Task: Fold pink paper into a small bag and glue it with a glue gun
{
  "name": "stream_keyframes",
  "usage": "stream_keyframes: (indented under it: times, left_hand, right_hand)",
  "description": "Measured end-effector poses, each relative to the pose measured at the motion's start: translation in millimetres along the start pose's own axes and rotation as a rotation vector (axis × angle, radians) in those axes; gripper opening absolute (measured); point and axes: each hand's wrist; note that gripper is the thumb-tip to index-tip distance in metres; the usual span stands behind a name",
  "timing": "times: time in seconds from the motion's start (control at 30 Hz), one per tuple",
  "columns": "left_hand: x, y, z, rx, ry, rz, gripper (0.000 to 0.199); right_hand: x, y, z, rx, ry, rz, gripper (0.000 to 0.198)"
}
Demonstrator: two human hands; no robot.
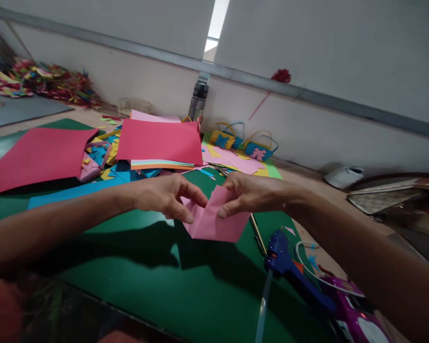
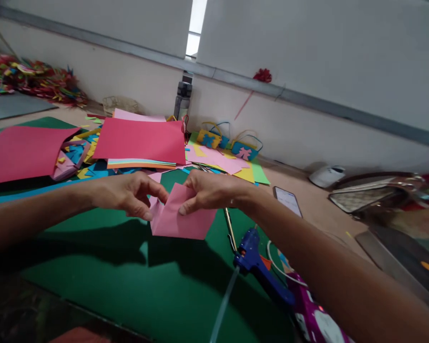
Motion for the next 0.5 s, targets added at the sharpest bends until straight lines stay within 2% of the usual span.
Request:
stream_keyframes:
  times: [0.13,0.33,0.5]
  left_hand:
    - [3.4,3.1,-1.8,0.048,0.059,0.068,0.019]
    - [4.7,8.0,-4.1,0.024,0.074,0.076,0.017]
    - [6.6,8.6,-5.6,-0.022,0.081,0.096,0.015]
  right_hand:
    - [18.6,3.5,9.4,-0.061,0.104,0.001,0.024]
    - [31.3,2.2,13.3,-0.105,0.183,0.048,0.03]
    - [34.3,3.3,11.4,-0.108,0.185,0.053,0.032]
Point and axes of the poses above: each hand's wrist, its own x-axis towards the middle knuckle, its own z-axis out of the back of the hand, y = z × x, and after that the axes turned 2 degrees about z, right-handed
